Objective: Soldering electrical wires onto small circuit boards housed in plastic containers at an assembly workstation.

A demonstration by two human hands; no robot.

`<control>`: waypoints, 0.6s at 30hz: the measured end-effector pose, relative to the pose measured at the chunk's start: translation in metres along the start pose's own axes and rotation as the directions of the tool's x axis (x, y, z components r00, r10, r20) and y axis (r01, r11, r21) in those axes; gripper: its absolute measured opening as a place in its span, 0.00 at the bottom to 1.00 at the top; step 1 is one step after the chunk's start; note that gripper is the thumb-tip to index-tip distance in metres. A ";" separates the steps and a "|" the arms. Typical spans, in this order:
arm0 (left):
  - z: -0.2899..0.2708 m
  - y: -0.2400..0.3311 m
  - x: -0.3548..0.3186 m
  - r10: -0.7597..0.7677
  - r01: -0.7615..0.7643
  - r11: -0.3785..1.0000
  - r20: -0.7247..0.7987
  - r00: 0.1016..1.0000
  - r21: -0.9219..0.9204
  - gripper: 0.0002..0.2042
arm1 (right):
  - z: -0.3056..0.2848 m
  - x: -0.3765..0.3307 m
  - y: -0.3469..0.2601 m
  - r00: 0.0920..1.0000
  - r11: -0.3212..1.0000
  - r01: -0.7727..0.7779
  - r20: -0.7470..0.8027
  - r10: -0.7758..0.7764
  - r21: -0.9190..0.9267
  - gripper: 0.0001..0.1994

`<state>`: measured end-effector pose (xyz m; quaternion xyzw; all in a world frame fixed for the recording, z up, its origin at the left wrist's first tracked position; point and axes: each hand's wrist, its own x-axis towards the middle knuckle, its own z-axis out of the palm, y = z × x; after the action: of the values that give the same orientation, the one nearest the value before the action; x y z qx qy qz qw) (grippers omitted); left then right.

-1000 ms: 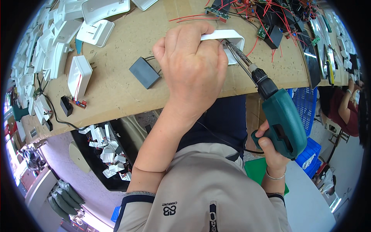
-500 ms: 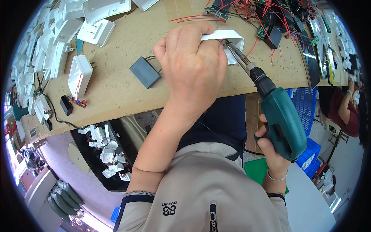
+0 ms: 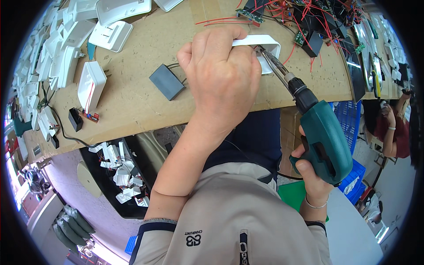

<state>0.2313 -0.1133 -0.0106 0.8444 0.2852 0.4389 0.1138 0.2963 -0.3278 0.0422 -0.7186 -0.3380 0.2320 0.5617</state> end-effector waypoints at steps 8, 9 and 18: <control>0.000 0.000 0.000 -0.002 0.002 1.000 0.000 1.000 -0.002 0.02 | -0.004 -0.008 0.000 0.994 0.994 -0.111 0.015 0.111 0.010 0.34; 0.000 0.000 0.000 -0.001 0.001 1.000 -0.004 1.000 -0.003 0.02 | -0.004 -0.007 0.000 0.994 0.994 -0.111 0.015 0.111 0.010 0.34; 0.003 -0.001 -0.002 0.011 -0.012 1.000 -0.014 1.000 -0.025 0.02 | 0.000 -0.004 0.000 0.996 0.996 -0.093 0.009 0.093 -0.002 0.34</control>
<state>0.2324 -0.1134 -0.0140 0.8416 0.2757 0.4488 0.1198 0.2937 -0.3306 0.0422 -0.7329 -0.3068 0.2611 0.5482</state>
